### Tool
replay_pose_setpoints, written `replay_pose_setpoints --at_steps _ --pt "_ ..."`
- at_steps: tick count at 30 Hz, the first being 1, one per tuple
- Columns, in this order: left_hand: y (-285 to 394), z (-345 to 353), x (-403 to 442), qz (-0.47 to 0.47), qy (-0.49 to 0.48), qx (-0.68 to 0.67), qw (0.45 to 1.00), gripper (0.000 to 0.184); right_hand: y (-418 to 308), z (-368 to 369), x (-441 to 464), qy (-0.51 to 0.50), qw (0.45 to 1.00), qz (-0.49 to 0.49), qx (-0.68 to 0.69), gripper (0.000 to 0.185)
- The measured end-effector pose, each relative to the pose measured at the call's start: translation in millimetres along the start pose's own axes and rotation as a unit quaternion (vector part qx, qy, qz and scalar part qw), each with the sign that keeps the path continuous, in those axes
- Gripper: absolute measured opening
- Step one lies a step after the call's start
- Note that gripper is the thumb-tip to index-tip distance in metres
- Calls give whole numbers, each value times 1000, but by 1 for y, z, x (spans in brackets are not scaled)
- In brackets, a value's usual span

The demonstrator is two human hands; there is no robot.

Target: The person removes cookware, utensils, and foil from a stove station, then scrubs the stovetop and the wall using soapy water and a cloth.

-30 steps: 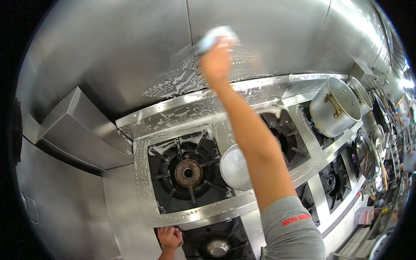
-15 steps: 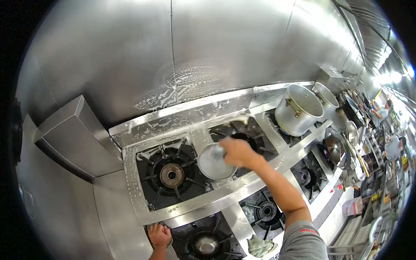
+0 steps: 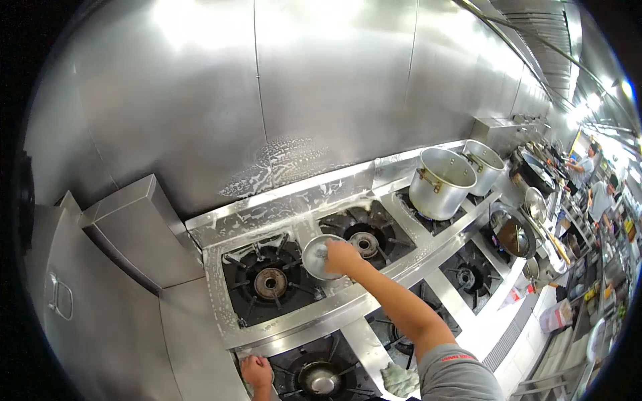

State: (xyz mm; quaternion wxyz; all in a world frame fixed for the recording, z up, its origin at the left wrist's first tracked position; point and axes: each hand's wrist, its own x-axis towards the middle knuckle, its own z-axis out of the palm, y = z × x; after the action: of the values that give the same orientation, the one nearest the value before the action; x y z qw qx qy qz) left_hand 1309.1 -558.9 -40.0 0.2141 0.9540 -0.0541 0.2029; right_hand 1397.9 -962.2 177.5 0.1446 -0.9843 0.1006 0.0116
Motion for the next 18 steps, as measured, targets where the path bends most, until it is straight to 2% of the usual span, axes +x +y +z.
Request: replay_pose_setpoints --at_steps 2,3,4,6,7,9,10,11,12,13,15,16,18 --pt "15 -18 10 -31 -55 -14 998 26 6 -3 -5 23 999 -23 7 52" --pt "12 -20 15 -13 -68 -17 997 28 12 -4 -6 -16 996 -87 -30 53" --pt "11 -22 18 -19 -65 -17 998 28 10 -15 -7 -17 995 -93 -31 53" --pt "11 -23 23 -5 -122 -20 992 30 -5 -51 -6 15 995 -92 20 54" --pt "2 -13 18 10 -101 -25 995 28 -1 -57 4 148 975 -159 56 51" --pt "-1 -3 11 23 -67 -5 997 26 -11 -95 35 188 968 -138 95 57" --pt "1 3 7 37 -33 8 999 23 -16 -111 62 252 951 -163 72 58" --pt "-5 3 -1 -25 -104 -10 994 28 -21 -121 92 312 930 -186 50 59" --pt "-13 12 -8 -27 -111 -2 993 28 -23 -122 131 422 877 -230 15 62" --pt "-23 24 -12 -68 -109 -1 992 27 -32 -129 163 422 883 -195 59 63" --pt "-47 46 -23 -119 -112 -10 987 25 -31 -122 240 515 830 -213 33 55" --pt "-36 45 -16 -111 -119 -6 987 25 -25 -115 271 518 833 -182 -66 47" --pt "0 12 10 5 -48 52 997 24 11 -115 295 518 793 -261 -184 42"
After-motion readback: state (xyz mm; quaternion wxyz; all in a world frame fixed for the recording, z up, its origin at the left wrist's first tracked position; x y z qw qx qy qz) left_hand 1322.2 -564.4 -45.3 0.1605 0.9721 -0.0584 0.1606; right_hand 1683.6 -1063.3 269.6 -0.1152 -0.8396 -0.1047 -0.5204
